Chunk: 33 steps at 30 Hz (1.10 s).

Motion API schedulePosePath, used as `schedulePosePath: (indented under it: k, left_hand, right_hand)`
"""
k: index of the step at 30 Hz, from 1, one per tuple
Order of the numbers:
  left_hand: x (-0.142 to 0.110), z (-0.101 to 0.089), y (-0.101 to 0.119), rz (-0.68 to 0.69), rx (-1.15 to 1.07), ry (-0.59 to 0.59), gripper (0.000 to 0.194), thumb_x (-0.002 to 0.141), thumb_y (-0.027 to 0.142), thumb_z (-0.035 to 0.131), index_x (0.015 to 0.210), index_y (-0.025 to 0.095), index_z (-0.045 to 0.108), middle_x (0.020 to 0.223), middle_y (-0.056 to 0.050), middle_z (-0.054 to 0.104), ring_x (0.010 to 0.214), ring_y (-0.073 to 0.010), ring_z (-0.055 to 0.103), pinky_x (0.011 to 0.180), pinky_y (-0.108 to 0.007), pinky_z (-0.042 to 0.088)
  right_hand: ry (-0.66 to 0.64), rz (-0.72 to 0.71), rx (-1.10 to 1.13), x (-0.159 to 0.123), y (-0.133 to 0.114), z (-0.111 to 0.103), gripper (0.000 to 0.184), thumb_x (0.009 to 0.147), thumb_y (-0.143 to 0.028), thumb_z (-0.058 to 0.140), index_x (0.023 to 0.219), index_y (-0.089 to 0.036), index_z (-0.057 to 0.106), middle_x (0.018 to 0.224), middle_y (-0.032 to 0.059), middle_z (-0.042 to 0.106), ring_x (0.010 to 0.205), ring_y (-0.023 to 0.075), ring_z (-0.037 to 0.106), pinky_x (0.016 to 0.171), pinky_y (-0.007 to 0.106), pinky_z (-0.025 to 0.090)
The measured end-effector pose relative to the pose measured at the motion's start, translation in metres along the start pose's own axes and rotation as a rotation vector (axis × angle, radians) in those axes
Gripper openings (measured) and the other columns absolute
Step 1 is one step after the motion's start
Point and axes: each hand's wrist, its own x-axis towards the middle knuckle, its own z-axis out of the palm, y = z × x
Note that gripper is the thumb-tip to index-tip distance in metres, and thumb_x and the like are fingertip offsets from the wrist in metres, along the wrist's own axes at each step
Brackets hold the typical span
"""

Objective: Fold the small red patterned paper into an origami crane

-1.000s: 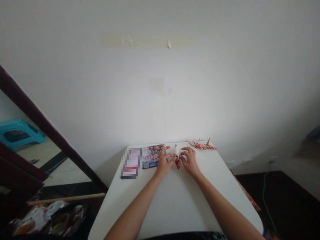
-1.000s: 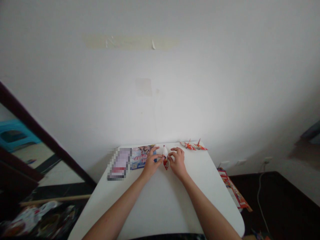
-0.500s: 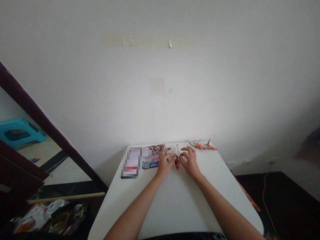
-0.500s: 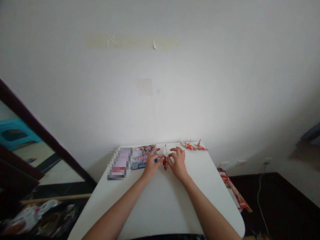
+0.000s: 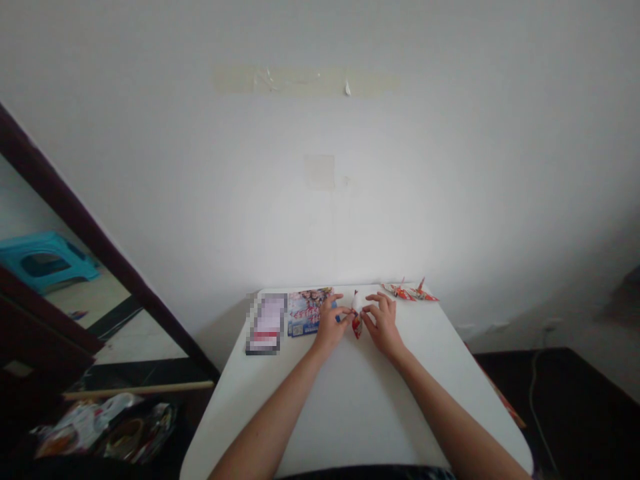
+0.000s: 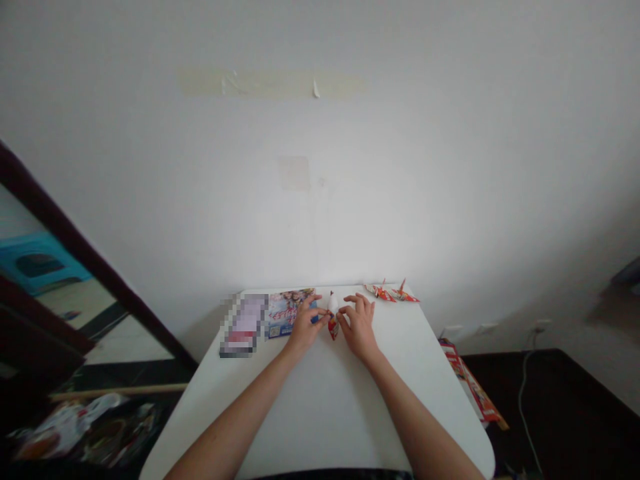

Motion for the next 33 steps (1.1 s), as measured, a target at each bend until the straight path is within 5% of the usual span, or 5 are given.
schedulePosePath:
  k: [10,15,33]
  left_hand:
    - [0.000,0.000,-0.002,-0.026,-0.022,0.005,0.006,0.081,0.028,0.076,0.081,0.025,0.082,0.137,-0.009,0.062,0.133,-0.0288,0.052,0.119,-0.056,0.032]
    - [-0.001,0.001,-0.004,-0.029,-0.032,0.001,0.008,0.082,0.028,0.075,0.083,0.025,0.082,0.140,-0.008,0.061,0.136,-0.0288,0.050,0.120,-0.055,0.031]
    - [0.000,0.005,-0.006,-0.051,0.008,0.039,0.011,0.080,0.020,0.074,0.084,0.025,0.082,0.139,-0.010,0.061,0.136,-0.0303,0.051,0.120,-0.056,0.032]
  right_hand:
    - [0.044,0.125,0.219,0.006,0.019,-0.009,0.034,0.095,-0.054,0.054,0.093,-0.026,0.073,0.115,0.0101,0.066,0.117,0.0283,0.056,0.108,0.053,0.040]
    - [-0.095,0.095,0.256,0.007,0.019,-0.006,0.035,0.094,-0.055,0.055,0.100,-0.029,0.078,0.113,0.0089,0.070,0.114,0.0278,0.059,0.106,0.050,0.043]
    - [-0.136,0.106,0.309,0.009,0.013,-0.008,0.034,0.088,-0.059,0.063,0.088,-0.028,0.079,0.112,0.0083,0.072,0.117,0.0286,0.059,0.107,0.050,0.042]
